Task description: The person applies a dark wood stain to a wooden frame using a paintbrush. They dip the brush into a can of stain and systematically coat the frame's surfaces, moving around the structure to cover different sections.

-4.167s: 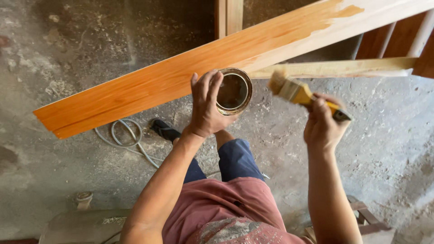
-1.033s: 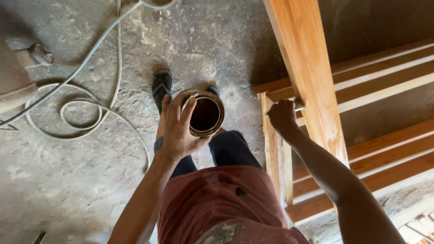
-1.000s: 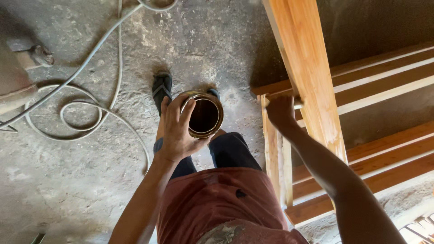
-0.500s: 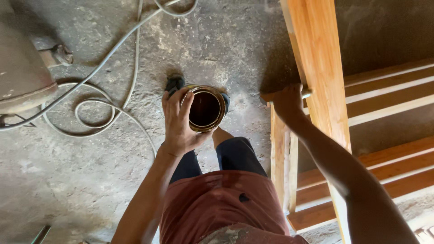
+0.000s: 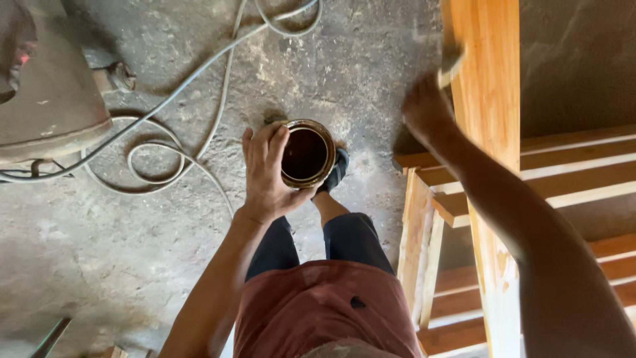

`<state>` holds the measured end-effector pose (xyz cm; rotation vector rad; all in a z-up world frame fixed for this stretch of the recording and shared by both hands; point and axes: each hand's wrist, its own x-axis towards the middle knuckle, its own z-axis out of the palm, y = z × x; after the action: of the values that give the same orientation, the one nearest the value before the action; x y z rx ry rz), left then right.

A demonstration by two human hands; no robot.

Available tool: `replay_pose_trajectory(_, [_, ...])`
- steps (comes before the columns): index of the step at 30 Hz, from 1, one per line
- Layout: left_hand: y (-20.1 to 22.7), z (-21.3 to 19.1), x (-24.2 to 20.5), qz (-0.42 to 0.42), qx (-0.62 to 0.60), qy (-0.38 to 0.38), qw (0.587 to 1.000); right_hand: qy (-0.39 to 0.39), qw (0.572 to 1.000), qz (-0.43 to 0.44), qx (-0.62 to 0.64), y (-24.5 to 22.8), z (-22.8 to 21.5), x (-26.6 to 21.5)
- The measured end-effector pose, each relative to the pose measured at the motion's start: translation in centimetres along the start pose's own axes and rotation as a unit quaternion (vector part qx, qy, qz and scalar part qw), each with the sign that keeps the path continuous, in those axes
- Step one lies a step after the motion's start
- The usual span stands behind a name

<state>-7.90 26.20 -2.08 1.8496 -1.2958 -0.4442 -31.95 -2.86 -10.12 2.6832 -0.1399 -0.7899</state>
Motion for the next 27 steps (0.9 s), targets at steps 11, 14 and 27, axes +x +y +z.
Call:
replay_pose_trajectory(11, [-2.1,-0.4,1.2,-0.001,-0.009,-0.023,1.000,0.032,0.989,0.137,-0.053,7.1,0.0,12.8])
replay_pose_trajectory(14, [-2.3,-1.0,1.0,-0.002,-0.012,-0.022,1.000,-0.019,0.990,0.068,-0.124,5.3,-1.6,11.4])
replay_pose_trajectory(27, [-2.5,-0.6,1.6,-0.014,-0.028,-0.042,0.999,-0.062,0.993,0.103,0.016,3.1,-4.5,9.7])
